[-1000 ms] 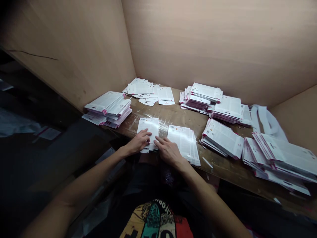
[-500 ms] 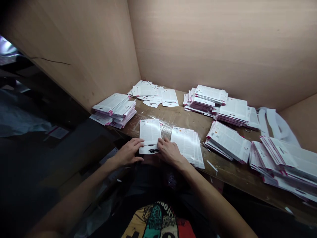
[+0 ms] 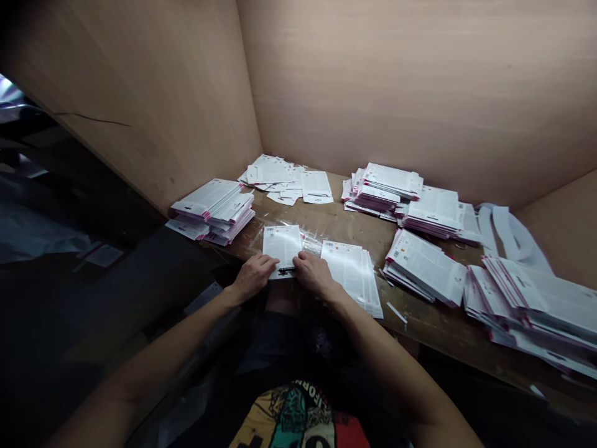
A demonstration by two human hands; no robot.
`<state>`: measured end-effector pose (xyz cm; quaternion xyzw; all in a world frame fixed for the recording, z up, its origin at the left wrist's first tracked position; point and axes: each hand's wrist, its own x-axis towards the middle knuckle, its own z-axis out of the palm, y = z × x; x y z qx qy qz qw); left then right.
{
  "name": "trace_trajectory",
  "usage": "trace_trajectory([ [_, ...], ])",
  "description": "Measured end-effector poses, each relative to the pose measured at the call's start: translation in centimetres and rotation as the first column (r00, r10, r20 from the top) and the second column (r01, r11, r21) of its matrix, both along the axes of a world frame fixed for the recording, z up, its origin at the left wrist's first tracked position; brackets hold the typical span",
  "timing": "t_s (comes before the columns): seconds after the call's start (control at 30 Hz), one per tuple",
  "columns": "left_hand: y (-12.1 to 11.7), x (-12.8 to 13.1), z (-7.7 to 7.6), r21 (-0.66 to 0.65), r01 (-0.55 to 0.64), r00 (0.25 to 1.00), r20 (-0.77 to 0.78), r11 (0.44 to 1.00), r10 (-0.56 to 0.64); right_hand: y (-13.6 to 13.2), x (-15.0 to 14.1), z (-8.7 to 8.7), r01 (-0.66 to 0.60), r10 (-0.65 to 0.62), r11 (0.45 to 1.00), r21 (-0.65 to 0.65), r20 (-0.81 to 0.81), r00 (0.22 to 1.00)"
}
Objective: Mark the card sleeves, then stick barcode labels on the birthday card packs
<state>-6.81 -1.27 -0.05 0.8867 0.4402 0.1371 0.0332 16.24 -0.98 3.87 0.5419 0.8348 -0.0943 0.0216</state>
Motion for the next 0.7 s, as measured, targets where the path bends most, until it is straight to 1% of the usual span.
trace_trajectory([
  [0.07, 0.1, -0.1, -0.2, 0.038, 0.047, 0.999, -0.024, 0.998, -0.046, 0.2, -0.3, 0.2, -0.003, 0.003, 1.000, 0.014, -0.022, 1.000],
  [0.13, 0.2, -0.7, -0.4, 0.077, 0.090, 0.996, -0.013, 0.993, -0.089, -0.3, 0.5, 0.4, 0.015, -0.012, 0.999, 0.049, -0.071, 0.997],
  [0.17, 0.3, -1.0, -0.6, 0.098, 0.093, 0.995, 0.021, 0.991, -0.095, -0.9, 1.4, 0.4, 0.070, -0.060, 0.994, 0.085, -0.111, 0.992],
  [0.2, 0.4, -1.3, -0.7, 0.119, 0.088, 0.993, 0.073, 0.989, -0.097, -1.7, 2.8, 0.4, 0.158, -0.137, 0.979, 0.129, -0.161, 0.977],
  [0.23, 0.5, -1.3, -0.8, 0.142, 0.079, 0.985, 0.139, 0.987, -0.099, -2.8, 4.5, 0.3, 0.280, -0.241, 0.945, 0.170, -0.219, 0.946],
  [0.27, 0.5, -1.1, -0.9, 0.163, 0.070, 0.973, 0.208, 0.984, -0.104, -4.0, 6.3, 0.2, 0.417, -0.359, 0.888, 0.194, -0.273, 0.893],
  [0.3, 0.4, -0.5, -1.0, 0.182, 0.065, 0.956, 0.271, 0.981, -0.114, -5.3, 8.3, 0.1, 0.543, -0.474, 0.817, 0.191, -0.314, 0.823],
  [0.33, 0.0, 0.4, -1.0, 0.196, 0.071, 0.938, 0.319, 0.978, -0.132, -6.6, 10.3, 0.0, 0.646, -0.575, 0.747, 0.157, -0.335, 0.746],
  [0.37, -0.5, 1.7, -1.0, 0.205, 0.087, 0.924, 0.349, 0.975, -0.156, -7.8, 12.0, -0.2, 0.718, -0.655, 0.689, 0.101, -0.339, 0.676],
  [0.4, -1.2, 3.3, -1.0, 0.207, 0.109, 0.916, 0.359, 0.972, -0.179, -8.8, 13.5, -0.4, 0.762, -0.710, 0.647, 0.037, -0.337, 0.619],
  [0.43, -2.0, 5.1, -1.0, 0.201, 0.139, 0.915, 0.349, 0.970, -0.204, -9.6, 14.7, -0.6, 0.784, -0.742, 0.621, -0.023, -0.338, 0.578],
  [0.5, -3.7, 8.8, -1.0, 0.166, 0.209, 0.926, 0.282, 0.964, -0.250, -10.4, 15.9, -1.0, 0.783, -0.753, 0.615, -0.097, -0.367, 0.546],
  [0.57, -4.7, 11.9, -0.9, 0.100, 0.290, 0.930, 0.205, 0.952, -0.305, -10.5, 16.1, -1.5, 0.766, -0.730, 0.635, -0.101, -0.406, 0.551],
  [0.6, -4.7, 13.0, -0.8, 0.066, 0.319, 0.927, 0.183, 0.945, -0.326, -10.5, 15.9, -1.8, 0.756, -0.714, 0.648, -0.089, -0.415, 0.564],
  [0.63, -4.1, 13.8, -0.6, 0.041, 0.336, 0.924, 0.178, 0.941, -0.338, -10.6, 15.8, -2.1, 0.747, -0.700, 0.661, -0.070, -0.416, 0.580],
  [0.67, -2.8, 14.5, -0.3, 0.027, 0.339, 0.923, 0.185, 0.940, -0.338, -10.7, 15.6, -2.3, 0.744, -0.691, 0.667, -0.047, -0.414, 0.593],
  [0.7, -1.0, 14.9, 0.2, 0.024, 0.329, 0.924, 0.199, 0.944, -0.327, -10.9, 15.5, -2.6, 0.747, -0.686, 0.664, -0.020, -0.414, 0.599],
])
